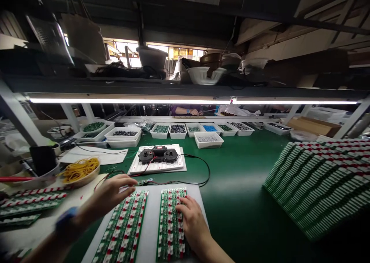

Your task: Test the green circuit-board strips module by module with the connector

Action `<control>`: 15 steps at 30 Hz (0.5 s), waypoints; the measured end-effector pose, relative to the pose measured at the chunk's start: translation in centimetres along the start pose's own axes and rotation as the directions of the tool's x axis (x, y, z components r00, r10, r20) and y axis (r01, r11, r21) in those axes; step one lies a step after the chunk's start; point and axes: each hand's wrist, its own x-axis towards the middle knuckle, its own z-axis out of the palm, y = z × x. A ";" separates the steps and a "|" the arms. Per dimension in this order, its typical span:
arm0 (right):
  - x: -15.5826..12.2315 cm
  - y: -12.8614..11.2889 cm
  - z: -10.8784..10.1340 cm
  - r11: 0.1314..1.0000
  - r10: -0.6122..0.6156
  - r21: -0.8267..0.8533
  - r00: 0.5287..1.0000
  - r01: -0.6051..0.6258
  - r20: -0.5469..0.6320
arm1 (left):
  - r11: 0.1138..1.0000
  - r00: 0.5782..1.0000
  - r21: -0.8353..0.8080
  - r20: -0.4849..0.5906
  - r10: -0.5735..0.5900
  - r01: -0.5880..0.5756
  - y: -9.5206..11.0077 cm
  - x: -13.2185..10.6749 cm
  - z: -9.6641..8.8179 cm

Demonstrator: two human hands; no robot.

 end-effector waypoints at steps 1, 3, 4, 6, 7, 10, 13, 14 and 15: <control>0.0 0.1 0.0 1.000 -0.001 0.003 1.000 0.001 -0.001 | 0.996 0.998 0.089 0.059 -0.003 -0.002 0.1 0.9 0.7; 0.0 0.2 0.1 1.000 -0.010 0.007 1.000 0.010 0.010 | 0.955 0.987 0.296 0.141 -0.073 0.029 0.0 2.7 2.7; 0.0 0.3 0.1 1.000 -0.014 0.009 1.000 0.014 0.009 | 0.913 0.979 0.402 0.150 -0.137 0.067 -0.1 3.5 3.7; 0.1 0.3 0.2 1.000 -0.014 0.012 1.000 0.014 -0.001 | 0.885 0.967 0.451 0.155 -0.203 0.114 -0.8 4.9 5.4; 0.1 0.4 0.2 1.000 -0.008 0.017 1.000 0.008 -0.007 | 0.880 0.960 0.458 0.165 -0.224 0.126 -1.3 5.4 6.0; 0.1 0.4 0.2 0.998 0.016 0.059 1.000 -0.016 0.017 | 0.883 0.956 0.447 0.171 -0.239 0.141 -2.8 6.1 6.8; 0.1 0.7 0.0 0.989 0.050 0.142 0.999 -0.051 0.017 | 0.898 0.969 0.414 0.119 -0.216 0.149 -3.3 6.2 6.5; 0.2 0.8 -0.3 0.981 0.075 0.181 0.997 -0.071 -0.013 | 0.906 0.975 0.397 0.098 -0.199 0.145 -3.0 6.1 6.2; 0.4 0.8 -0.6 0.971 0.106 0.223 0.993 -0.090 -0.061 | 0.914 0.981 0.382 0.079 -0.177 0.134 -2.5 6.0 5.8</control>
